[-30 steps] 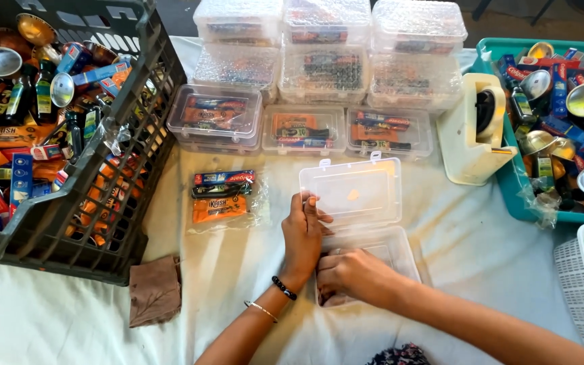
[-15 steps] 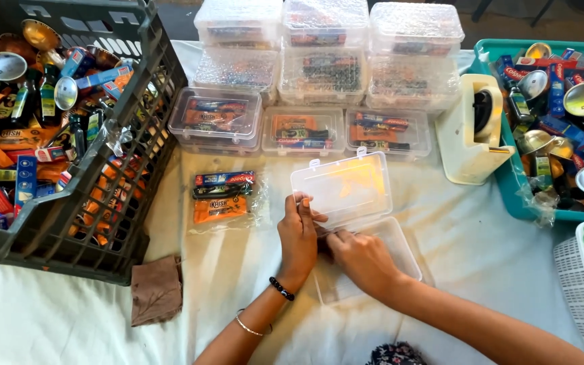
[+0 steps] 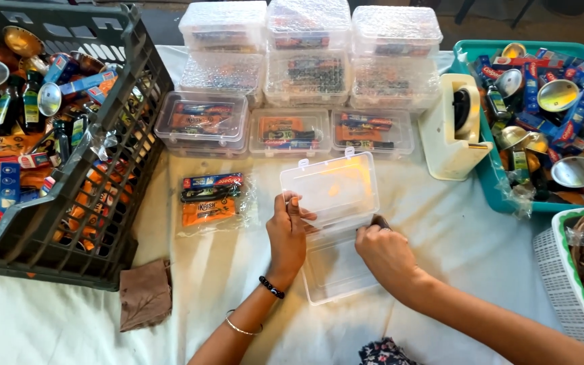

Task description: Assembling toiletry kits by putting items like toothbrushes, toothpaste, and soap into clear plastic boxes and bags.

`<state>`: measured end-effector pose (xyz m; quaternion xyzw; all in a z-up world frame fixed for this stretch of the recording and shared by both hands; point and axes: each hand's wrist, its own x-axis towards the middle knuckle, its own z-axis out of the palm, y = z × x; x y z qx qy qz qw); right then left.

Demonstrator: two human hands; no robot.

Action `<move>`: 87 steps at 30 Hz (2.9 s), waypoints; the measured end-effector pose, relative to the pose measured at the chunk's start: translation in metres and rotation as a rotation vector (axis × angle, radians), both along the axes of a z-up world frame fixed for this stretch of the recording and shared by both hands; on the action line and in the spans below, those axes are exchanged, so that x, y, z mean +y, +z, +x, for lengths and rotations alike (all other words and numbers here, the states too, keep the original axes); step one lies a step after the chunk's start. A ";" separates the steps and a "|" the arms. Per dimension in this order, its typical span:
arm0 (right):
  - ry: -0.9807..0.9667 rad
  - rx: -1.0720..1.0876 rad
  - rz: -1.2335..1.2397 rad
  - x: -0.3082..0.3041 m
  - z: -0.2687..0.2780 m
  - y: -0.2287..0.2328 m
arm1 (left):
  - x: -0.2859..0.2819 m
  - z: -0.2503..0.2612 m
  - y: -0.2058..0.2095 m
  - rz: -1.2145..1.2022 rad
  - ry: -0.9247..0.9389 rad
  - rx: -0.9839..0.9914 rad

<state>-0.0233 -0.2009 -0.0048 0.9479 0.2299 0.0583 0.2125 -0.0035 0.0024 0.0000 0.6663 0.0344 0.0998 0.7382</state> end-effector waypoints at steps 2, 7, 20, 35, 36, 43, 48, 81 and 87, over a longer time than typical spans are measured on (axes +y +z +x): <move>-0.026 0.110 0.030 -0.011 0.002 0.003 | -0.001 -0.001 -0.001 -0.009 -0.007 0.013; 0.098 0.634 0.317 -0.016 0.006 0.087 | 0.002 0.002 -0.004 -0.019 -0.024 0.020; 0.430 0.129 0.597 0.019 0.019 0.043 | 0.008 0.008 0.005 -0.350 -0.286 0.209; 0.435 0.235 0.530 0.027 0.032 0.050 | 0.003 0.002 -0.001 -0.382 -0.330 -0.012; 0.413 0.180 0.526 0.021 0.034 0.049 | 0.003 0.001 -0.001 -0.361 -0.294 0.002; 0.213 0.179 0.550 -0.001 0.024 0.051 | 0.003 0.001 -0.002 -0.356 -0.228 0.069; 0.249 -0.035 0.581 -0.008 0.006 0.025 | 0.004 0.000 0.001 -0.354 -0.219 0.023; 0.287 0.954 1.005 0.015 -0.043 0.056 | 0.009 0.006 -0.009 -0.297 -0.140 0.017; 0.109 1.246 1.226 -0.037 -0.014 0.031 | 0.010 0.008 -0.010 -0.255 -0.154 0.024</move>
